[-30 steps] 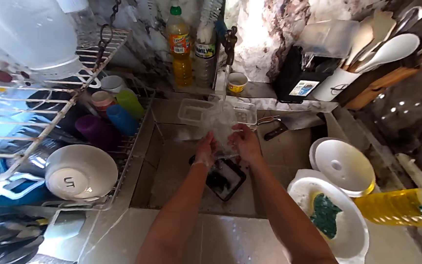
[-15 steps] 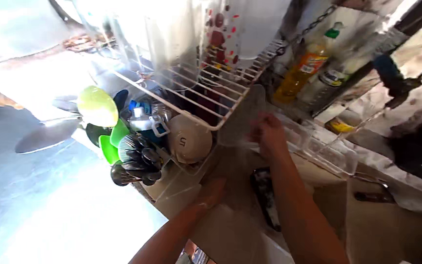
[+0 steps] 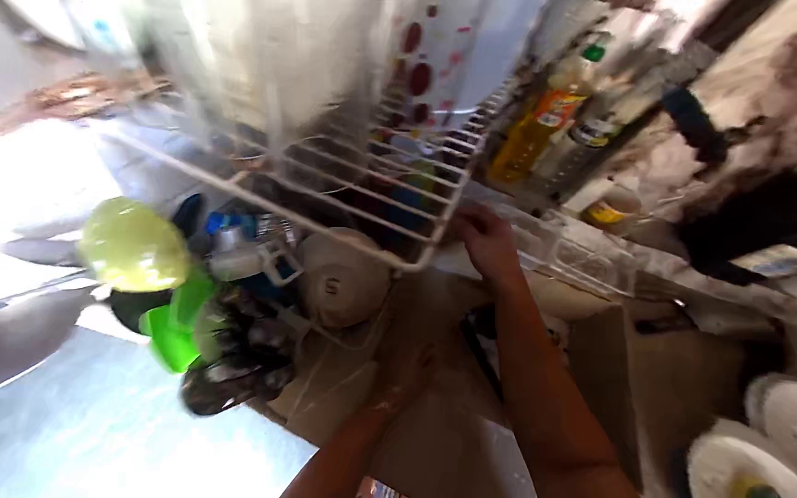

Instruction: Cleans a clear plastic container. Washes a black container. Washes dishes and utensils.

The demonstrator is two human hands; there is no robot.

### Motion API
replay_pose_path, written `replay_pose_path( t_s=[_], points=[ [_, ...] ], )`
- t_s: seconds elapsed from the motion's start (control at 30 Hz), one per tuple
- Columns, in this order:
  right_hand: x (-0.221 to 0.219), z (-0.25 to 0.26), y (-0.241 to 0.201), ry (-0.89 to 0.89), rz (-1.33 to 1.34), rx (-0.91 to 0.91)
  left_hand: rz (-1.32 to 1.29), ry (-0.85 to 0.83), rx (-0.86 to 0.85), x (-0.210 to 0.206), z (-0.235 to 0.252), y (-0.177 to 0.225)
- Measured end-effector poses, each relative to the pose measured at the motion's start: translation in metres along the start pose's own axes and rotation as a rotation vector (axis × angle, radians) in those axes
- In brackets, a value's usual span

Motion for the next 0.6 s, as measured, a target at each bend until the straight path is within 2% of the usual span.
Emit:
replay_pose_path(
  t_s=[0.07, 0.1, 0.13, 0.2, 0.27, 0.33, 0.43, 0.47, 0.53, 0.6],
  points=[
    [0.054, -0.014, 0.084, 0.221, 0.309, -0.369, 0.027, -0.008, -0.002, -0.001, 0.003, 0.003],
    [0.078, -0.017, 0.112, 0.370, 0.462, -0.473, 0.040, -0.017, 0.004, 0.000, 0.005, 0.007],
    [0.096, -0.017, 0.130, 0.488, 0.599, -0.517, 0.048, -0.026, 0.013, 0.001, 0.006, 0.009],
    [0.116, -0.010, 0.146, 0.613, 0.757, -0.504, 0.048, -0.020, 0.031, 0.001, 0.006, 0.011],
    [0.127, 0.008, 0.149, 0.634, 0.694, -0.404, 0.048, -0.012, 0.051, -0.001, 0.008, 0.016],
    [0.131, 0.026, 0.154, 0.523, 0.279, -0.290, 0.064, 0.005, 0.057, -0.002, 0.010, 0.018],
    [0.111, 0.037, 0.173, -0.034, -0.569, -0.174, 0.089, 0.035, 0.060, -0.004, 0.010, 0.017],
    [0.102, 0.034, 0.177, -0.109, -0.711, -0.178, 0.105, 0.047, 0.061, -0.005, 0.011, 0.017],
    [0.089, 0.017, 0.162, -0.206, -0.807, -0.229, 0.126, 0.061, 0.060, -0.006, 0.011, 0.016],
    [0.087, -0.004, 0.147, -0.185, -0.591, -0.273, 0.105, 0.074, 0.070, -0.005, 0.010, 0.015]
  ],
)
Point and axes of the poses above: each hand's wrist, its own z-axis towards the middle knuckle, its own x-axis out of the back of the hand, y = z × x, the point moved 3 cm from there along z, towards the middle knuckle, and after that the axes turned 2 degrees about y, right-handed, at the moved point
